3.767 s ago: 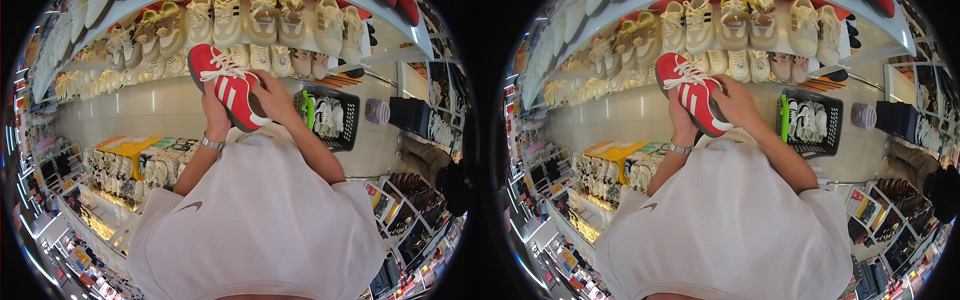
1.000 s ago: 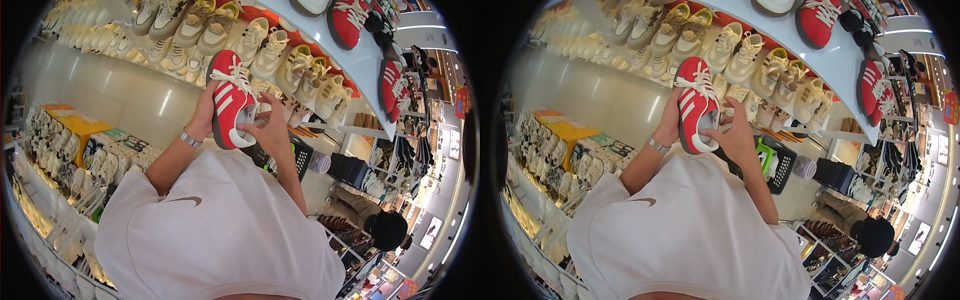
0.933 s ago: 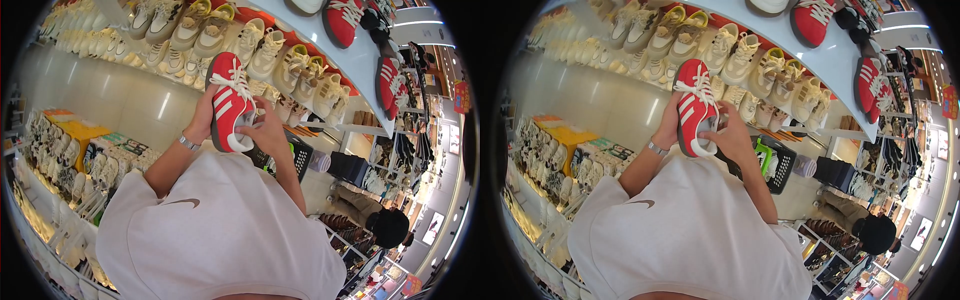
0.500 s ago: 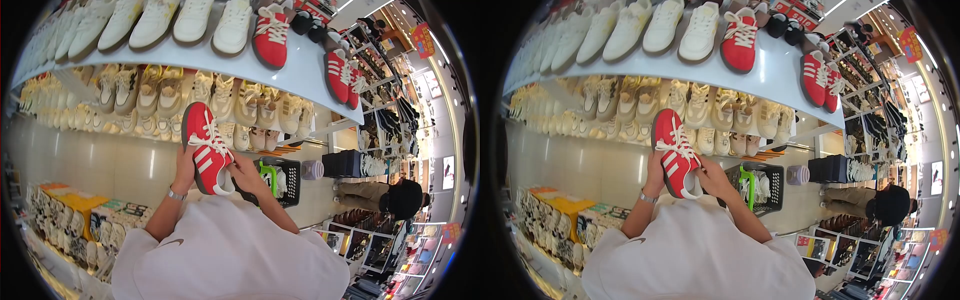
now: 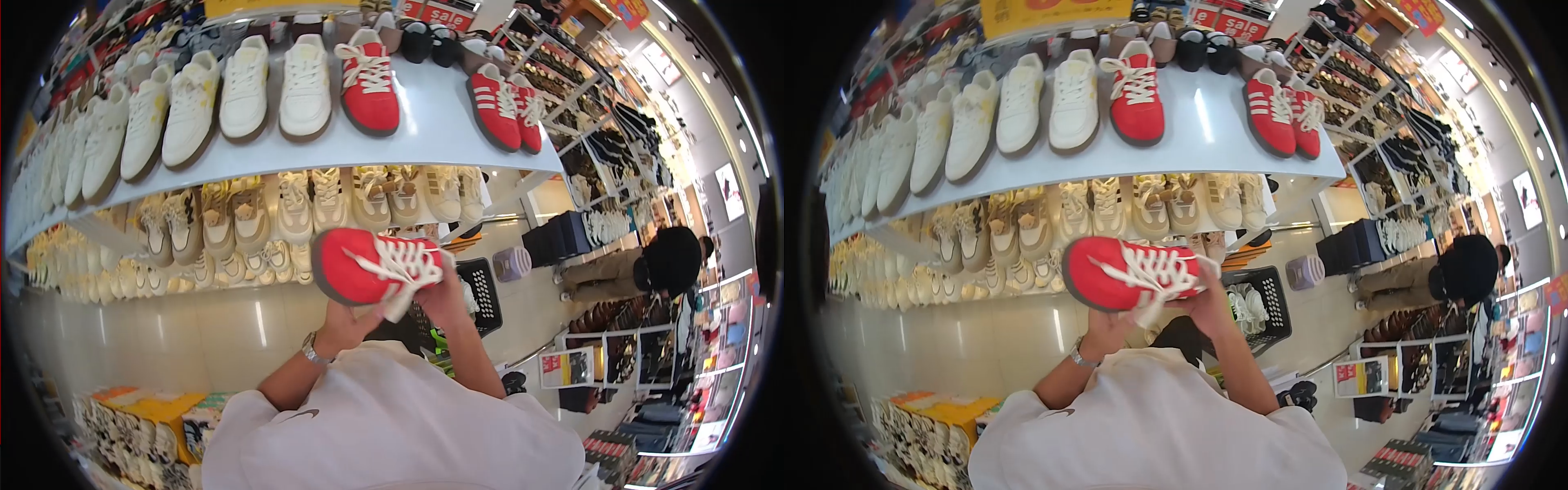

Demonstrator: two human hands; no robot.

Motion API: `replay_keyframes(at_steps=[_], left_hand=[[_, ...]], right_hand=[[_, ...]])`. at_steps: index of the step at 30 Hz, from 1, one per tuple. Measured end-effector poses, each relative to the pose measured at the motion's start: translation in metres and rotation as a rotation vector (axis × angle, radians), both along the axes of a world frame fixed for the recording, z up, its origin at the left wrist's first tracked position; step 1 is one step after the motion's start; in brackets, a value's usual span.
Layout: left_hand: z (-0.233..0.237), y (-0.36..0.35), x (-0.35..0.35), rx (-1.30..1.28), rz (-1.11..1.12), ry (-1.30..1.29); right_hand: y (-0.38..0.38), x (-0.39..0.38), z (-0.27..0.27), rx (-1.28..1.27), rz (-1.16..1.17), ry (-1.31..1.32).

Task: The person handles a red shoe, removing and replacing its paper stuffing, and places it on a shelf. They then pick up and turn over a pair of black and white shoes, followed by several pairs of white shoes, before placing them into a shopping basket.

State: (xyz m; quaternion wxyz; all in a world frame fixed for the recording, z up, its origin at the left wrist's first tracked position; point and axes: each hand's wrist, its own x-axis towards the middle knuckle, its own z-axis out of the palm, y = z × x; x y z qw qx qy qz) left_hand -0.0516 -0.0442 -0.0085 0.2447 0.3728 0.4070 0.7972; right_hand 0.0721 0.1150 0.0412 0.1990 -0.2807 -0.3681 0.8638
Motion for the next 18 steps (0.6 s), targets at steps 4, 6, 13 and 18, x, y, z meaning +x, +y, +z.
replay_keyframes(at_steps=[4, 6, 13, 18], left_hand=[[0.075, -0.005, -0.022, 0.021, -0.14, 0.078], [0.083, -0.003, -0.027, 0.088, -0.086, 0.296], [0.105, 0.013, -0.038, -0.013, -0.101, 0.511], [0.116, 0.034, -0.036, 0.271, -0.025, 0.69]], right_hand=[[0.035, 0.014, 0.02, 0.108, -0.166, 0.116], [0.046, 0.021, 0.025, 0.102, -0.184, 0.028], [0.071, 0.026, 0.031, 0.097, -0.039, -0.055], [0.075, 0.015, 0.054, 0.068, -0.092, 0.145]])
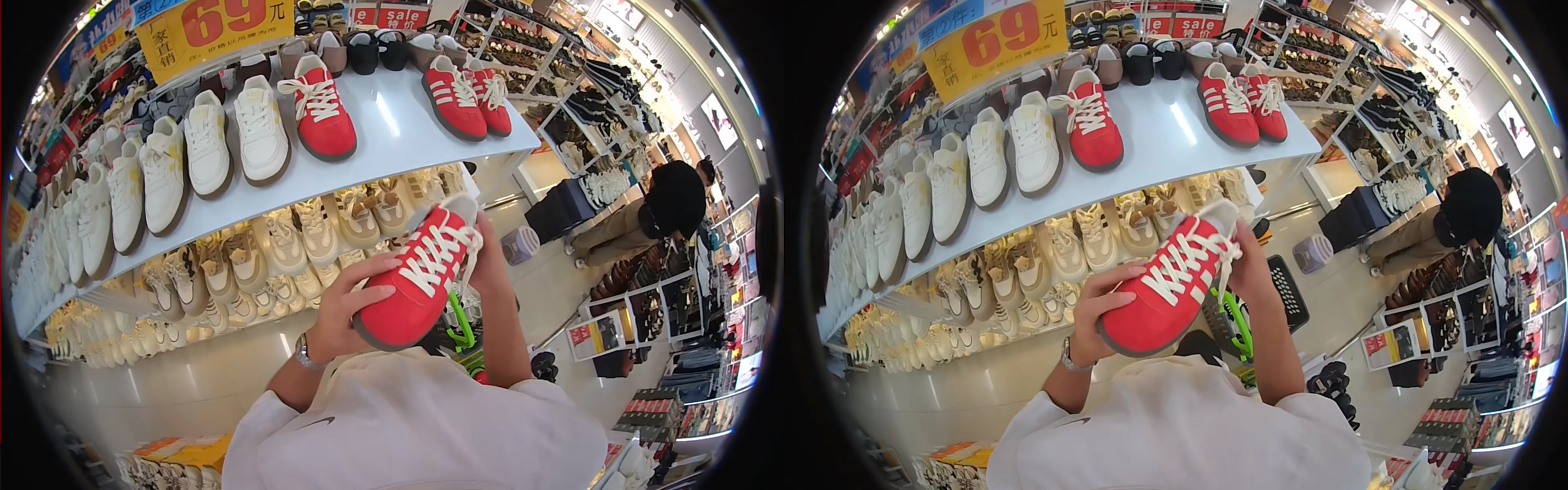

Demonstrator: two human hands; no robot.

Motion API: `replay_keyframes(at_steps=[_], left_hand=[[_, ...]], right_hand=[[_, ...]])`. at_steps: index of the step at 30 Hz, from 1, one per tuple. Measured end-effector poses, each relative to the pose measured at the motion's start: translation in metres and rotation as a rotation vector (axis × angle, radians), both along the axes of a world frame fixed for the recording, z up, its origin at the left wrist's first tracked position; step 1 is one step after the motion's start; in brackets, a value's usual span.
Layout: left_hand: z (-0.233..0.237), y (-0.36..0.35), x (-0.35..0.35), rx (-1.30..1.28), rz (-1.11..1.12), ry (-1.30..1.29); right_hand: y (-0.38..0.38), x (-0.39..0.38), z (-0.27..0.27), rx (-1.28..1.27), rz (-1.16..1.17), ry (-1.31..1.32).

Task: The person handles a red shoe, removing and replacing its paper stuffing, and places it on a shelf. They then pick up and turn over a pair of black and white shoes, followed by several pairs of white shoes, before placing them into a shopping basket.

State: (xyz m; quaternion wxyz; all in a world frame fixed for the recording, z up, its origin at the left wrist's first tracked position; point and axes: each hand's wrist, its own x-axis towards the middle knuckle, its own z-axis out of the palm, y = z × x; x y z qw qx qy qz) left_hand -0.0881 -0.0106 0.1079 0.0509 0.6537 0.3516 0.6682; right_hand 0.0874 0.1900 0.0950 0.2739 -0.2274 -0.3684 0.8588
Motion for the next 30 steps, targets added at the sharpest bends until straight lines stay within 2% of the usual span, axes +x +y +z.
replay_keyframes(at_steps=[2, 4, 6, 8, 10, 12, 13, 15, 16, 17, 18, 20, 22, 26, 28, 29, 30], left_hand=[[0.008, 0.012, -0.002, 0.06, 0.07, 0.024], [0.017, 0.026, -0.004, 0.121, 0.149, 0.048], [0.027, 0.044, -0.012, 0.197, 0.335, 0.19], [0.034, 0.066, -0.024, 0.215, 0.386, 0.226], [0.034, 0.098, -0.039, 0.291, 0.537, 0.309], [0.038, 0.133, -0.053, 0.33, 0.652, 0.356], [0.04, 0.147, -0.059, 0.276, 0.698, 0.384], [0.036, 0.177, -0.076, 0.088, 0.759, 0.436], [0.034, 0.187, -0.08, -0.024, 0.781, 0.461], [0.035, 0.193, -0.079, -0.028, 0.77, 0.469], [0.037, 0.197, -0.076, -0.072, 0.761, 0.433], [0.038, 0.2, -0.064, -0.137, 0.729, 0.403], [0.039, 0.193, -0.048, -0.415, 0.866, 0.502], [0.047, 0.195, -0.043, -0.474, 0.835, 0.504], [0.05, 0.196, -0.04, -0.524, 0.757, 0.495], [0.051, 0.198, -0.038, -0.547, 0.76, 0.486], [0.049, 0.201, -0.035, -0.563, 0.753, 0.493]], right_hand=[[0.005, -0.006, 0.01, 0.038, 0.022, 0.053], [0.015, -0.011, 0.014, -0.005, 0.089, 0.269], [0.023, -0.02, 0.022, -0.03, 0.133, 0.393], [0.025, -0.023, 0.026, 0.289, 0.039, 0.201], [0.034, -0.018, 0.008, 0.259, 0.012, 0.179], [0.041, -0.01, -0.023, 0.207, 0.031, 0.028], [0.042, -0.006, -0.043, 0.198, 0.023, -0.054], [0.04, 0.012, -0.075, 0.361, 0.127, -0.305], [0.039, 0.021, -0.098, 0.469, 0.134, -0.488], [0.038, 0.03, -0.122, 0.576, 0.139, -0.673], [0.036, 0.041, -0.143, 0.562, 0.129, -0.672], [0.027, 0.069, -0.185, 1.038, -0.073, -0.829], [0.019, 0.103, -0.215, 1.022, -0.056, -0.909], [0.005, 0.148, -0.255, 0.856, 0.073, -1.137], [0.001, 0.159, -0.269, 0.602, 0.096, -1.186], [-0.003, 0.163, -0.28, 0.66, 0.006, -1.165], [-0.004, 0.166, -0.282, 0.644, 0.014, -1.166]])
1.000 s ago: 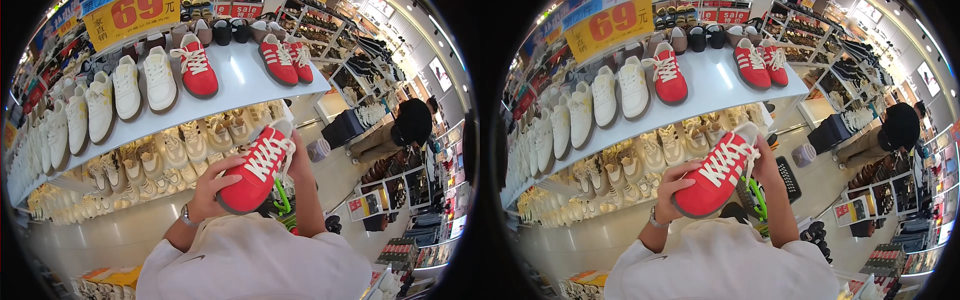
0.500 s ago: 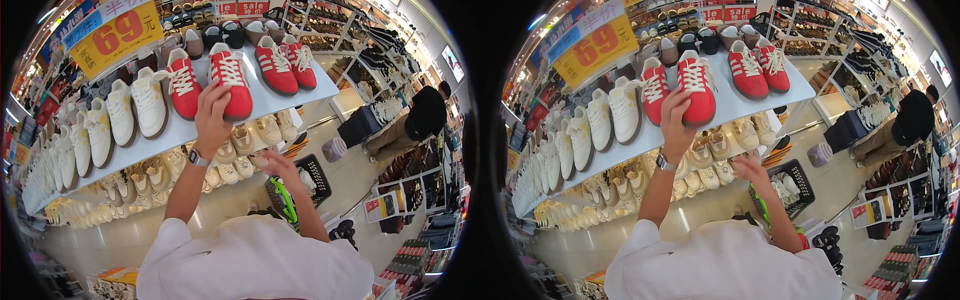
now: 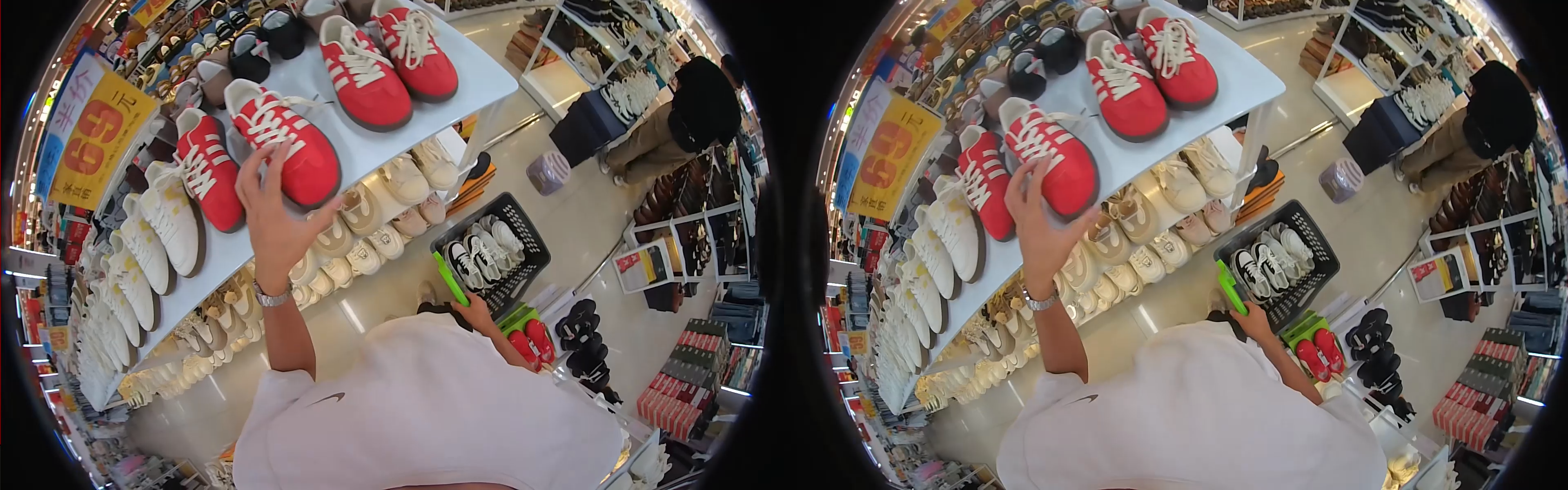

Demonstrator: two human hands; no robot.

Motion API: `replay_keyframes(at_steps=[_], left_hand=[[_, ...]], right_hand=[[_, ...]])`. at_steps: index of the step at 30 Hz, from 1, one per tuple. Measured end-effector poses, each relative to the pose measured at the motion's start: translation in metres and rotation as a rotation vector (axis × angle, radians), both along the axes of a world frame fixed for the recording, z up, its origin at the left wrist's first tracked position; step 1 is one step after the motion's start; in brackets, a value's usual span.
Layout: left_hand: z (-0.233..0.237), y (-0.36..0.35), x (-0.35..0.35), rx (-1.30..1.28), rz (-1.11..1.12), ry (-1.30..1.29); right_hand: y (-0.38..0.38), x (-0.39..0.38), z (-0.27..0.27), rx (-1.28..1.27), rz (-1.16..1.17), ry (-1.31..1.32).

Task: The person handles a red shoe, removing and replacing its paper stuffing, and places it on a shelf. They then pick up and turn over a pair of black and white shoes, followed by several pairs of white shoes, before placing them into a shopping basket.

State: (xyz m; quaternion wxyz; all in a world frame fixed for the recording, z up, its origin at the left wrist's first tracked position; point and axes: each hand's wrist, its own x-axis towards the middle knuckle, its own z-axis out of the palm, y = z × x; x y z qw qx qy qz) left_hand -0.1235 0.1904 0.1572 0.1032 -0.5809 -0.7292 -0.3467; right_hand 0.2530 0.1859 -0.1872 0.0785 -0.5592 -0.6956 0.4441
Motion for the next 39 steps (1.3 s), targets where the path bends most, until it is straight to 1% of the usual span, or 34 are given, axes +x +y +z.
replay_keyframes(at_steps=[2, 3, 4, 6, 8, 10, 12, 14, 16, 26, 27, 29, 30, 31, 32, 33, 34, 36, 37, 38, 39], left_hand=[[-0.002, 0.005, 0.003, 0.007, 0.089, -0.007], [-0.002, 0.007, 0.001, 0.021, 0.073, -0.04], [-0.004, 0.009, -0.003, 0.007, 0.076, -0.036], [-0.01, 0.011, -0.005, 0.086, 0.048, -0.115], [-0.01, 0.011, -0.002, 0.047, 0.07, -0.117], [-0.01, 0.01, -0.002, 0.031, 0.093, -0.065], [-0.01, 0.012, 0.0, 0.034, 0.099, -0.094], [-0.012, 0.014, -0.002, 0.043, 0.096, -0.125], [-0.017, 0.013, -0.008, 0.04, 0.141, 0.056], [-0.021, 0.011, -0.01, 0.111, 0.122, 0.001], [-0.021, 0.01, -0.01, 0.116, 0.113, -0.005], [-0.02, 0.009, -0.009, 0.103, 0.149, 0.086], [-0.02, 0.008, -0.009, 0.109, 0.116, 0.069], [-0.02, 0.008, -0.01, 0.13, 0.132, 0.077], [-0.021, 0.008, -0.01, 0.15, 0.149, 0.081], [-0.021, 0.007, -0.012, 0.184, 0.112, 0.104], [-0.022, 0.006, -0.011, 0.192, 0.085, 0.081], [-0.021, 0.001, -0.015, 0.245, 0.039, 0.111], [-0.022, 0.0, -0.015, 0.302, -0.006, 0.061], [-0.023, -0.004, -0.017, 0.301, -0.038, 0.039], [-0.023, -0.007, -0.02, 0.316, -0.053, 0.068]], right_hand=[[0.006, 0.001, -0.006, -0.264, 0.0, 0.03], [0.009, -0.002, -0.005, -0.226, 0.004, 0.028], [0.014, -0.004, -0.003, -0.241, 0.006, 0.031], [0.018, -0.003, -0.001, -0.251, 0.017, -0.02], [0.024, -0.001, -0.007, -0.315, 0.043, -0.043], [0.024, -0.001, -0.01, -0.329, 0.03, -0.004], [0.024, 0.0, -0.016, -0.329, 0.038, 0.009], [0.024, -0.001, -0.013, -0.319, 0.005, 0.045], [0.022, -0.001, -0.015, -0.325, -0.004, 0.056], [0.017, -0.005, -0.019, -0.296, -0.023, 0.052], [0.018, -0.008, -0.013, -0.321, -0.02, 0.005], [0.018, -0.016, 0.0, -0.317, -0.041, -0.023], [0.016, -0.018, 0.005, -0.319, -0.053, -0.051], [0.012, -0.019, 0.007, -0.312, -0.093, -0.065], [0.008, -0.022, 0.007, -0.216, -0.097, -0.111], [0.006, -0.025, 0.007, -0.121, -0.096, -0.16], [0.004, -0.025, 0.002, -0.115, -0.128, -0.178], [-0.005, -0.032, -0.007, 0.01, -0.13, -0.188], [-0.008, -0.037, -0.006, 0.005, -0.161, -0.204], [-0.008, -0.041, -0.006, 0.01, -0.169, -0.237], [-0.01, -0.044, -0.005, 0.019, -0.181, -0.269]])
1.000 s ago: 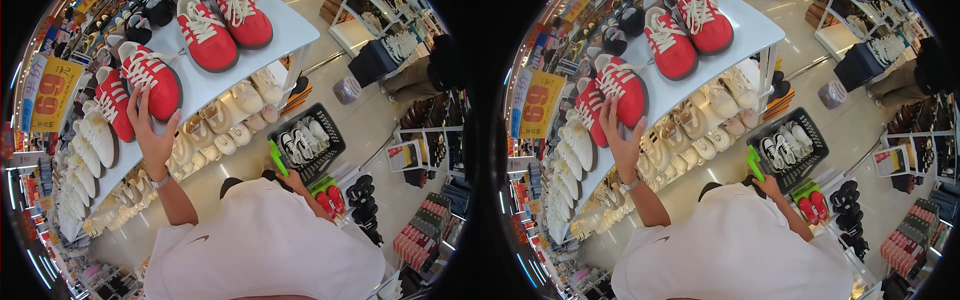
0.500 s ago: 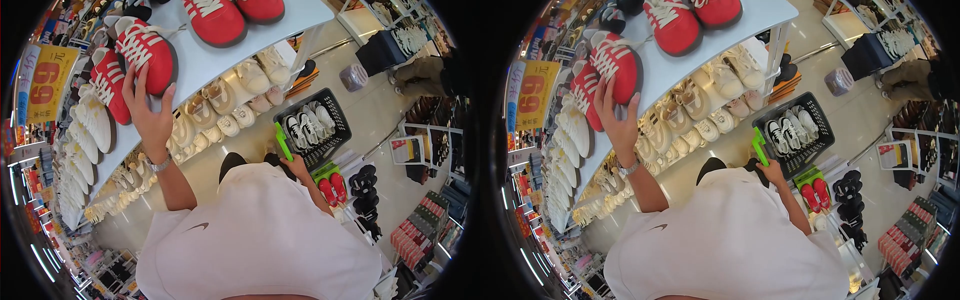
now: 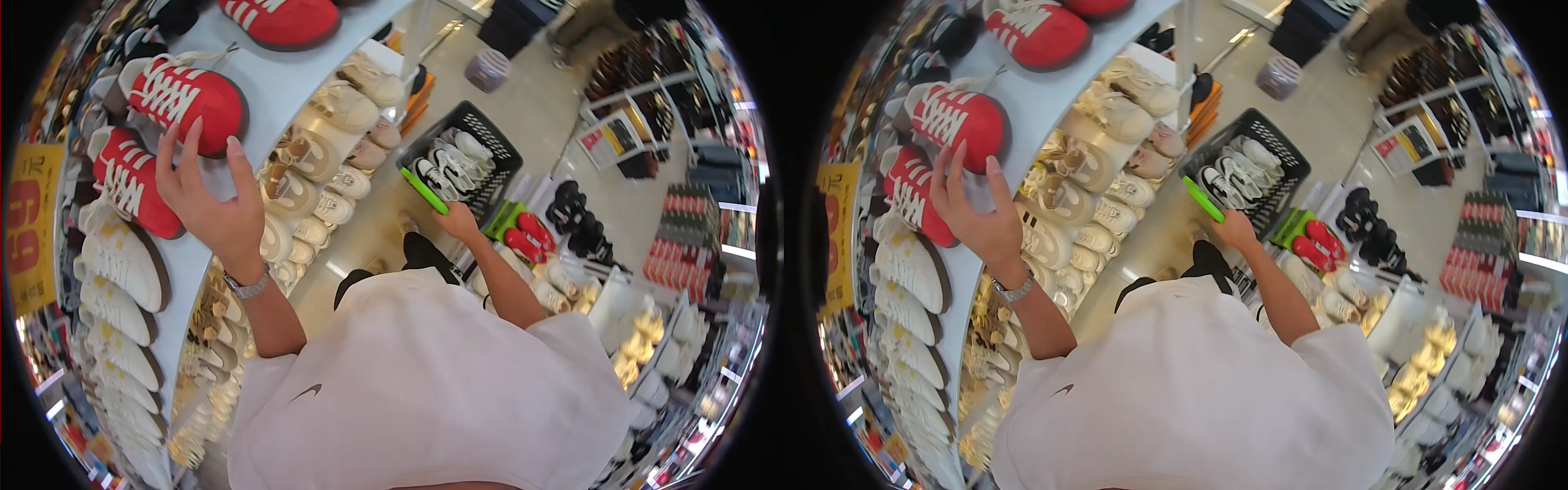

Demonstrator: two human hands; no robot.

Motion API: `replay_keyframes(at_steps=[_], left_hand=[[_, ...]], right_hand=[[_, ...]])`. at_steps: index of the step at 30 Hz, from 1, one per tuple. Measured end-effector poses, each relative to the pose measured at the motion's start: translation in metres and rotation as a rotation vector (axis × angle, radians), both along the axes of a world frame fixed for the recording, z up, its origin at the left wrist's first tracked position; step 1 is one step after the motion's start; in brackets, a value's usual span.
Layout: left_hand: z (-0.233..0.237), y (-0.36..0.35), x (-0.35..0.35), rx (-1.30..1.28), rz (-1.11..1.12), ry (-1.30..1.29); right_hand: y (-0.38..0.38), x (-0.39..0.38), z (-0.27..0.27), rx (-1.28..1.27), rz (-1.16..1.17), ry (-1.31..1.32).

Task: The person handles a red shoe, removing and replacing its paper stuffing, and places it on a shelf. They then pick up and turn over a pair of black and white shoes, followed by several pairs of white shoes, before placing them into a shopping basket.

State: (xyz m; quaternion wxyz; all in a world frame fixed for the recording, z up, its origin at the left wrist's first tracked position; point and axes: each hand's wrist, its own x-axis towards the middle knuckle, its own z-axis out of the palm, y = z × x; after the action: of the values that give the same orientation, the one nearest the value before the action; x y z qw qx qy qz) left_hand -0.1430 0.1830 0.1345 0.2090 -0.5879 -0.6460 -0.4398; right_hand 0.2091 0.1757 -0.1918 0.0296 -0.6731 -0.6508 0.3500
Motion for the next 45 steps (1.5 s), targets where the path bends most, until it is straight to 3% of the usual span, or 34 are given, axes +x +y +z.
replay_keyframes(at_steps=[3, 5, 9, 11, 12, 14, 16, 18, 19, 21, 22, 26, 27, 28, 29, 30, 31, 32, 33, 34, 35, 36, 37, 38, 39, 40, 43, 45], left_hand=[[-0.003, 0.001, 0.002, 0.073, -0.09, 0.017], [-0.002, 0.0, 0.004, 0.112, -0.101, 0.219], [-0.006, -0.007, 0.004, 0.172, -0.179, 0.199], [-0.011, -0.018, 0.008, 0.267, -0.386, 0.11], [-0.029, -0.022, 0.011, 0.327, -0.552, -0.051], [-0.087, -0.043, 0.032, 0.194, -0.749, -0.186], [-0.142, -0.063, 0.069, -0.23, -1.007, -0.148], [-0.176, -0.07, 0.114, -0.58, -1.162, 0.0], [-0.197, -0.075, 0.131, -0.579, -1.214, 0.0], [-0.239, -0.069, 0.156, -0.711, -1.344, 0.224], [-0.252, -0.066, 0.167, -0.749, -1.337, 0.297], [-0.297, -0.028, 0.205, -0.813, -1.376, 0.617], [-0.302, -0.019, 0.217, -0.793, -1.406, 0.639], [-0.304, -0.012, 0.229, -0.966, -1.327, 0.727], [-0.307, -0.006, 0.241, -1.132, -1.231, 0.815], [-0.31, -0.001, 0.252, -1.11, -1.253, 0.84], [-0.313, 0.002, 0.26, -1.096, -1.191, 0.937], [-0.317, 0.003, 0.266, -1.079, -1.122, 1.024], [-0.316, 0.003, 0.27, -1.057, -1.132, 1.031], [-0.318, 0.004, 0.271, -1.077, -1.123, 1.007], [-0.317, 0.003, 0.27, -1.099, -1.112, 0.982], [-0.319, 0.002, 0.269, -1.081, -1.116, 0.984], [-0.321, 0.0, 0.27, -1.078, -1.078, 0.976], [-0.322, -0.002, 0.272, -1.077, -1.041, 0.963], [-0.32, -0.006, 0.274, -1.066, -1.046, 0.951], [-0.313, -0.012, 0.275, -1.073, -1.02, 0.952], [-0.301, -0.024, 0.276, -1.088, -0.972, 0.956], [-0.308, -0.019, 0.278, -1.051, -0.976, 0.966]], right_hand=[[-0.004, -0.01, 0.005, 0.027, -0.001, -0.049], [-0.013, -0.015, -0.001, 0.049, -0.051, -0.034], [-0.045, -0.035, 0.016, 0.143, -0.278, -0.07], [-0.07, -0.033, 0.018, 0.208, -0.372, -0.069], [-0.081, -0.032, 0.018, 0.256, -0.382, -0.011], [-0.099, -0.028, 0.012, 0.321, -0.433, 0.04], [-0.129, -0.019, -0.013, 0.55, -0.496, 0.231], [-0.163, -0.012, -0.038, 0.597, -0.582, 0.225], [-0.182, -0.003, -0.049, 0.649, -0.609, 0.238], [-0.238, 0.011, -0.055, 0.372, -0.629, 0.19], [-0.273, 0.015, -0.045, 0.203, -0.633, 0.206], [-0.454, 0.02, -0.149, -0.118, -0.789, -0.015], [-0.509, 0.009, -0.163, -0.155, -0.915, -0.12], [-0.564, -0.001, -0.198, -0.038, -0.984, -0.119], [-0.608, -0.018, -0.179, -0.225, -0.963, -0.191], [-0.642, -0.036, -0.175, -0.359, -1.105, -0.199], [-0.693, -0.057, -0.208, -0.465, -1.133, -0.167], [-0.697, -0.073, -0.16, -0.568, -1.292, -0.078], [-0.754, -0.101, -0.229, -0.552, -0.916, -0.195], [-0.75, -0.116, -0.198, -0.668, -1.102, -0.051], [-0.791, -0.158, -0.264, -0.435, -0.99, -0.259], [-0.771, -0.162, -0.229, -0.666, -1.136, 0.179], [-0.773, -0.185, -0.255, -0.606, -1.166, 0.246], [-0.725, -0.184, -0.198, -0.886, -1.781, 0.499], [-0.689, -0.189, -0.152, -0.646, -1.775, 0.404], [-0.693, -0.194, -0.179, -0.632, -1.774, 0.393], [-0.707, -0.212, -0.256, -0.045, -1.38, 0.108], [-0.697, -0.168, -0.217, -0.488, -1.185, 0.173]])
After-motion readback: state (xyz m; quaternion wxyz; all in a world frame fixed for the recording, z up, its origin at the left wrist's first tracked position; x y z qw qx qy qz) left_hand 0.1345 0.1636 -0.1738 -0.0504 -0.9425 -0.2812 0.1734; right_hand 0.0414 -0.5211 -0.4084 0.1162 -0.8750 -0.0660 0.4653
